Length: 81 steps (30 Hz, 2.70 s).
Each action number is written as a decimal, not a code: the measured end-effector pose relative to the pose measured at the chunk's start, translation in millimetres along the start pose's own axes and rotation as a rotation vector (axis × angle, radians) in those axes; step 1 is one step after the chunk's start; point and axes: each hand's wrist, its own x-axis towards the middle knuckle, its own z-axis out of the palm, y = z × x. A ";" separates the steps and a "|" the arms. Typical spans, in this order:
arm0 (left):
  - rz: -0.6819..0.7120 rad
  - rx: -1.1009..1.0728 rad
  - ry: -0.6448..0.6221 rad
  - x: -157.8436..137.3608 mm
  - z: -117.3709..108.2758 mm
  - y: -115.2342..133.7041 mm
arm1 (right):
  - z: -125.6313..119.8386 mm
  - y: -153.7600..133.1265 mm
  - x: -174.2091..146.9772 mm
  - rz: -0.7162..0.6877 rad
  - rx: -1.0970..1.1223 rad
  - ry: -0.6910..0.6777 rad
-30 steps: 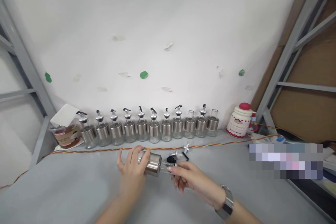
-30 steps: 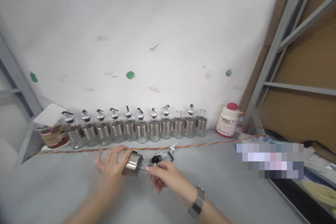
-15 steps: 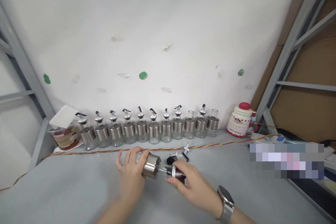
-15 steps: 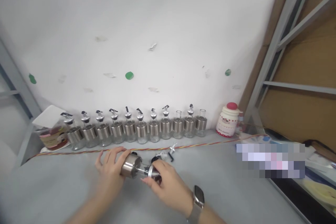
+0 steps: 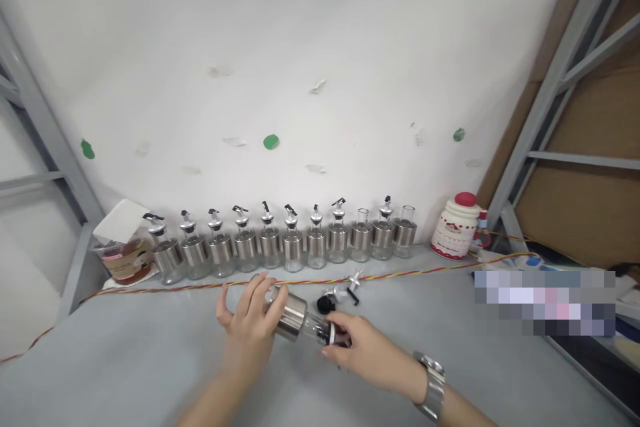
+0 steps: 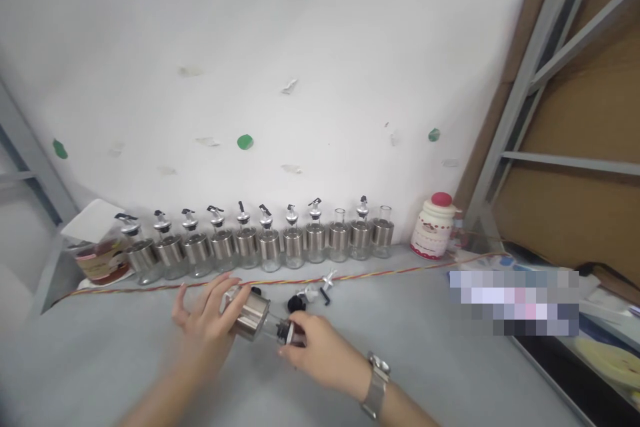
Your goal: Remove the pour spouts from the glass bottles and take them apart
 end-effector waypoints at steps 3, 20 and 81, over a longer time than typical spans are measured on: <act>-0.007 -0.004 -0.010 0.4 -0.5 0.1 | 0.5 -3.8 -3.8 -0.036 -0.128 0.089; -0.221 -0.032 -0.229 4.0 -4.7 1.9 | 6.0 -6.0 -2.8 -0.519 -0.972 0.475; -0.180 -0.005 -0.147 6.6 -11.9 15.0 | -7.2 -13.5 -5.2 -0.296 -0.988 0.286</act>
